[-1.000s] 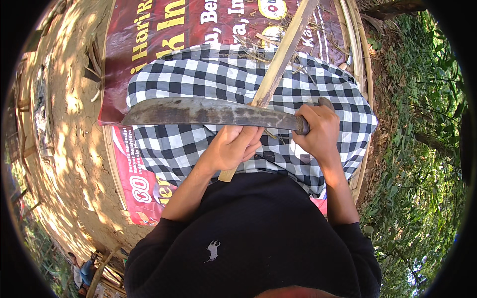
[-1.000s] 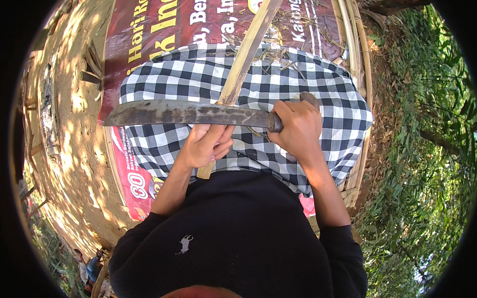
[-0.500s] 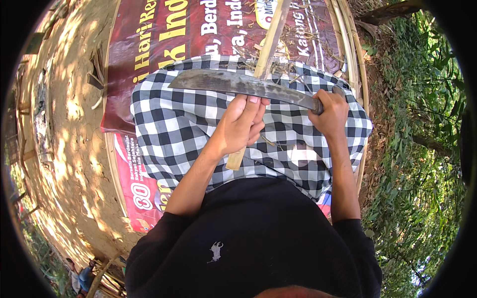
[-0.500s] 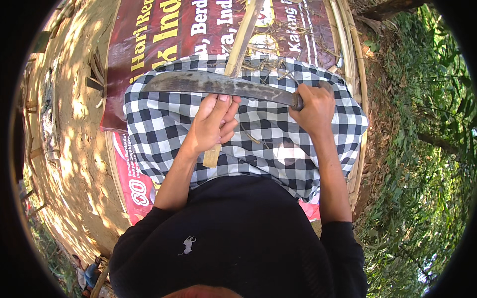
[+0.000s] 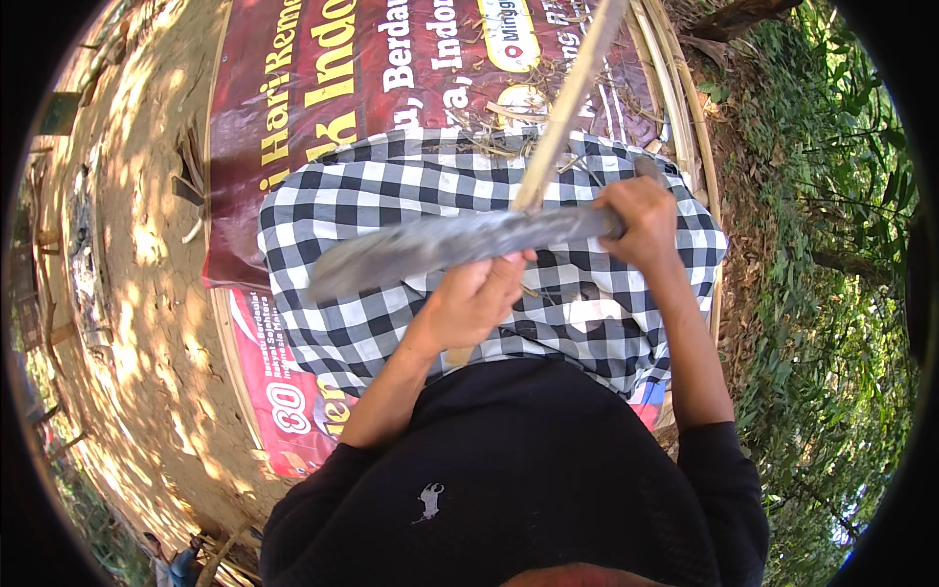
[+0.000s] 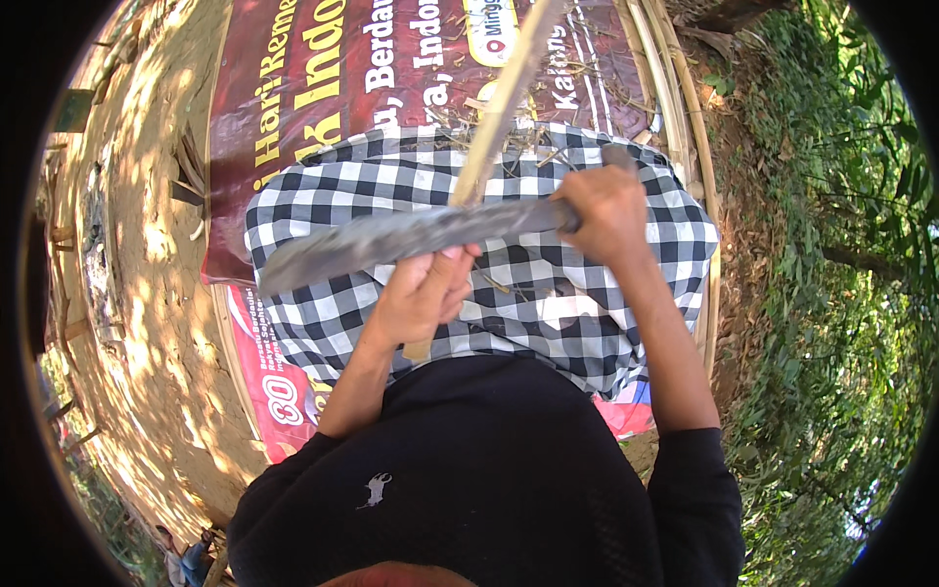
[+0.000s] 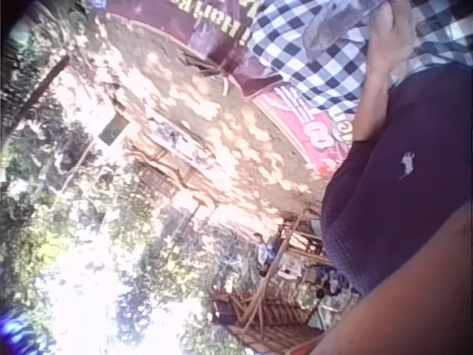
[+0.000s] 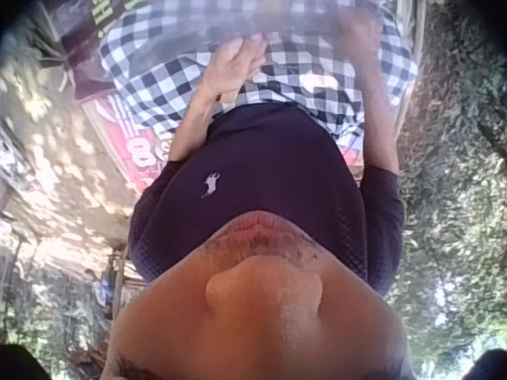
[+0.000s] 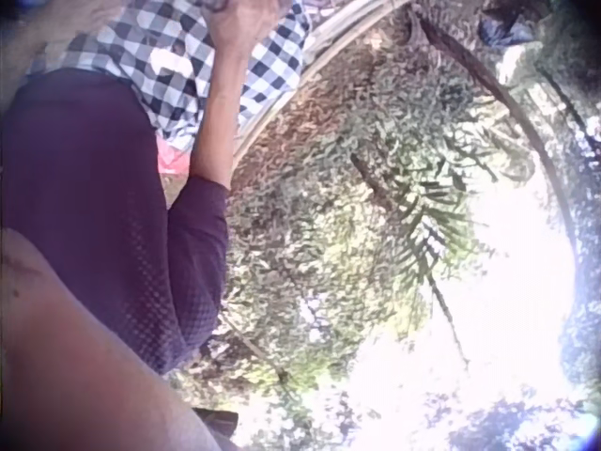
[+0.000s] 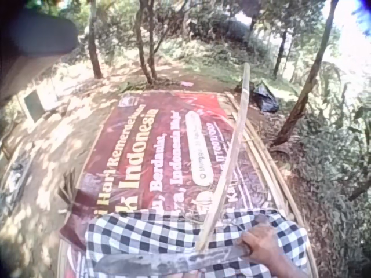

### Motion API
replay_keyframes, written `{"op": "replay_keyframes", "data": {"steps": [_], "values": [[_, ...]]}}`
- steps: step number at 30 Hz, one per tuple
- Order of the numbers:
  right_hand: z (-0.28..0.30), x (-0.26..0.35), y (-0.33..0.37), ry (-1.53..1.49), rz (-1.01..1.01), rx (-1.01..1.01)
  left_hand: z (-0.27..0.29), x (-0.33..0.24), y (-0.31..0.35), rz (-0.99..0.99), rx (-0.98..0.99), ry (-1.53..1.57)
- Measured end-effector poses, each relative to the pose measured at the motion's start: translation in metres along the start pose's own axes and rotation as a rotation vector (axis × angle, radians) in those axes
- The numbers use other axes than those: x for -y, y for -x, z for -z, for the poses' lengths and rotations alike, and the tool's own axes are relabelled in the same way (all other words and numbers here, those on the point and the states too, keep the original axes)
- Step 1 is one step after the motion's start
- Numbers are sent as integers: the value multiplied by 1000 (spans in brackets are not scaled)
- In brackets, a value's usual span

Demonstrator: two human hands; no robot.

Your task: The person shaves a piece of bamboo with a machete, removing thin layers of wood while holding it in their lap.

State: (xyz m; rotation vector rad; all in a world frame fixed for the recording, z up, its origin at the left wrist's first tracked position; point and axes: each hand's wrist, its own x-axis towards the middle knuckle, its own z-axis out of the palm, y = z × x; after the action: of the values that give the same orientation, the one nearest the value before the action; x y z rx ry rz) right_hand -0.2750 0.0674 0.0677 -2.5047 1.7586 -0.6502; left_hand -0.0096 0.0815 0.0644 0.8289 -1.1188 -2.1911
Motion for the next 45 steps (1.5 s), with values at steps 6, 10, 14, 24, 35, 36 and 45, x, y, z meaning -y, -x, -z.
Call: {"op": "replay_keyframes", "data": {"steps": [6,10,14,24,35,36,45], "values": [[-2,-20,15,190,-103,-44,11,-5,-20,-1,-149,193],[-10,31,-8,83,-88,33,0,-1,-16,24,-97,180],[-2,8,-20,5,44,-58,1,-6,2,-7,-15,93],[-25,37,-1,56,-120,-35,1,7,-16,23,-107,212],[32,-82,7,149,-911,-165,8,6,18,27,-131,342],[21,-66,9,-6,-831,-209,7,2,13,24,-133,368],[-5,43,13,-102,-204,-17,14,-6,-2,66,38,462]]}}
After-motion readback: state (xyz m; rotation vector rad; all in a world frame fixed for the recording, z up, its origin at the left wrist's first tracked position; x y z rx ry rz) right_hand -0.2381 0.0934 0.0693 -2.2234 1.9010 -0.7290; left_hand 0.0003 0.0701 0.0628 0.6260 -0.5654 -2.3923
